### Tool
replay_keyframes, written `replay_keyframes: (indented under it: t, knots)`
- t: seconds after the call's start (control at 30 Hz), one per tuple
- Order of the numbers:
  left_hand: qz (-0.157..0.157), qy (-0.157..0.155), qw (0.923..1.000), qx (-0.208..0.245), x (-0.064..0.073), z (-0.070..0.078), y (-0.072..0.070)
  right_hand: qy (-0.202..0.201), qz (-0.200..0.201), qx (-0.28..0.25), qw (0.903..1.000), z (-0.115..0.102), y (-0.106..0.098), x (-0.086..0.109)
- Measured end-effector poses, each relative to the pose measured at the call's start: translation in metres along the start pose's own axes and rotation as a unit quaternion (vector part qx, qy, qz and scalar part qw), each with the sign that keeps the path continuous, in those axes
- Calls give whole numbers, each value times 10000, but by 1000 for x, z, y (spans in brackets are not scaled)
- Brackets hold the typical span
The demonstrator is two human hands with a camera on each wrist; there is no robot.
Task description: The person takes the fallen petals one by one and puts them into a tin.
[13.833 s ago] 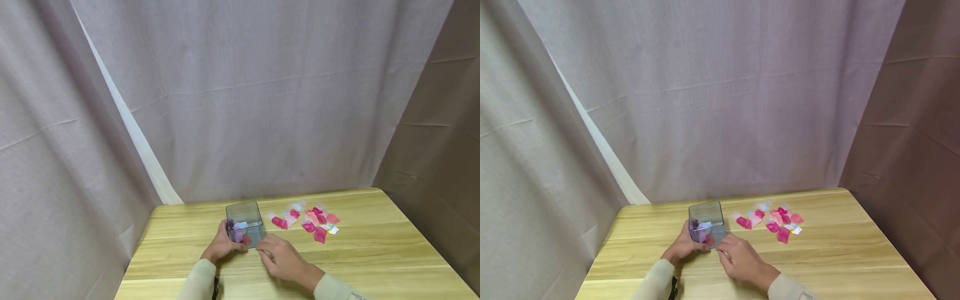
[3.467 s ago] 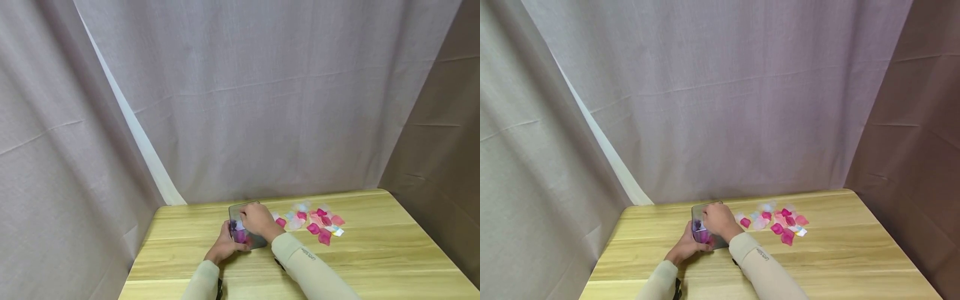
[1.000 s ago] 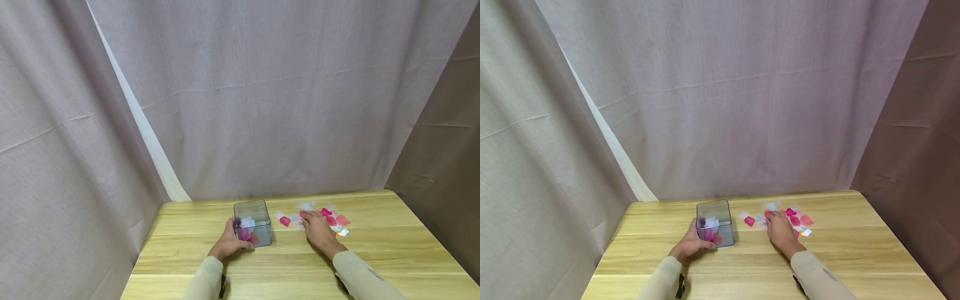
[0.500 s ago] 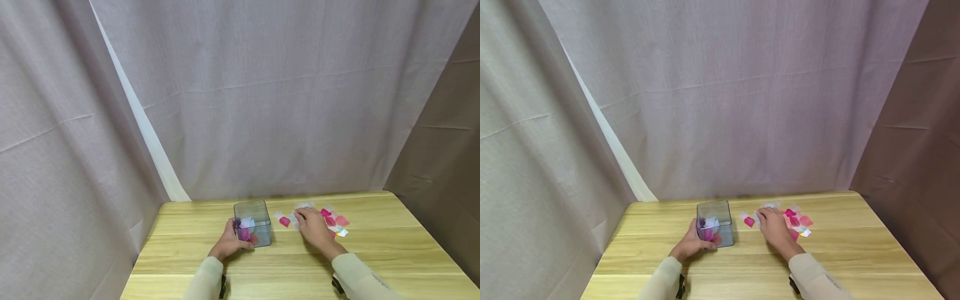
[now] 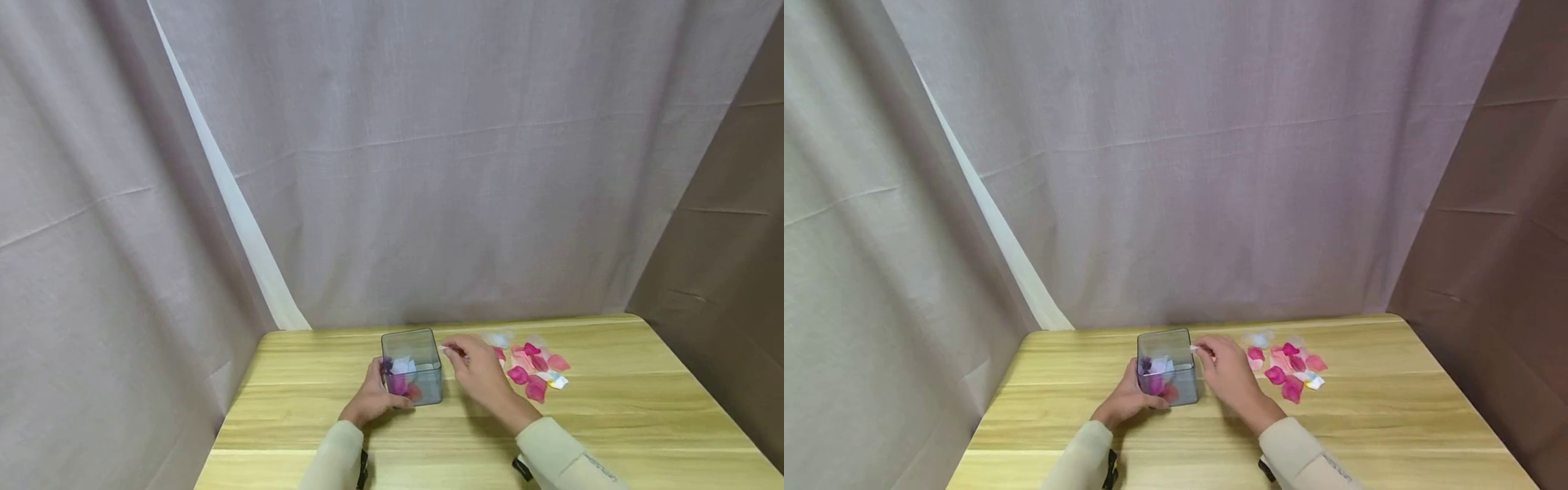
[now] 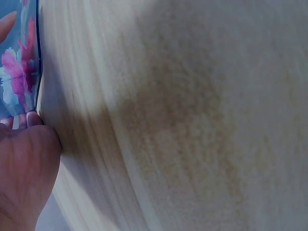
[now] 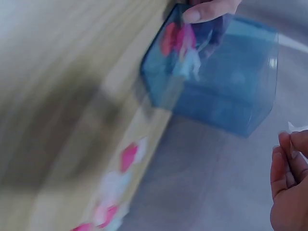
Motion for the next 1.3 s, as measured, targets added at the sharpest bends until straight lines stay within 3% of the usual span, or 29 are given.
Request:
replay_keyframes:
  t: [0.1,0.2,0.3,0.4,0.57,0.77,1.3]
  knots:
    - [26,-27,10000,-22,-1,0,-1,-635,-444,441,9960,-16,18,-17]
    - [25,-110,9999,-16,-1,-1,-1,-1051,-1067,861,9850,-25,39,-34]
    - [-21,-160,9999,47,0,-1,0,-1127,-1641,981,9751,-30,60,-47]
    - [-63,-216,9997,114,1,-1,0,-1001,-1990,755,9719,-30,78,-54]
    - [-39,-233,9995,185,2,1,0,-604,-2032,312,9768,-28,91,-57]
    - [-83,-271,9994,213,4,3,-1,-224,-2151,345,9757,-27,94,-55]
    - [-57,-174,9997,178,4,1,0,119,-2216,437,9741,-23,96,-54]
Point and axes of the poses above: each hand's wrist, its own x-axis away from the middle knuckle, its own y-axis out of the palm, z = x × y, the point moved 4 cm from there along -x, towards the middle knuckle, and after that the axes turned 1 degree about -z, right-handed, at the moved point
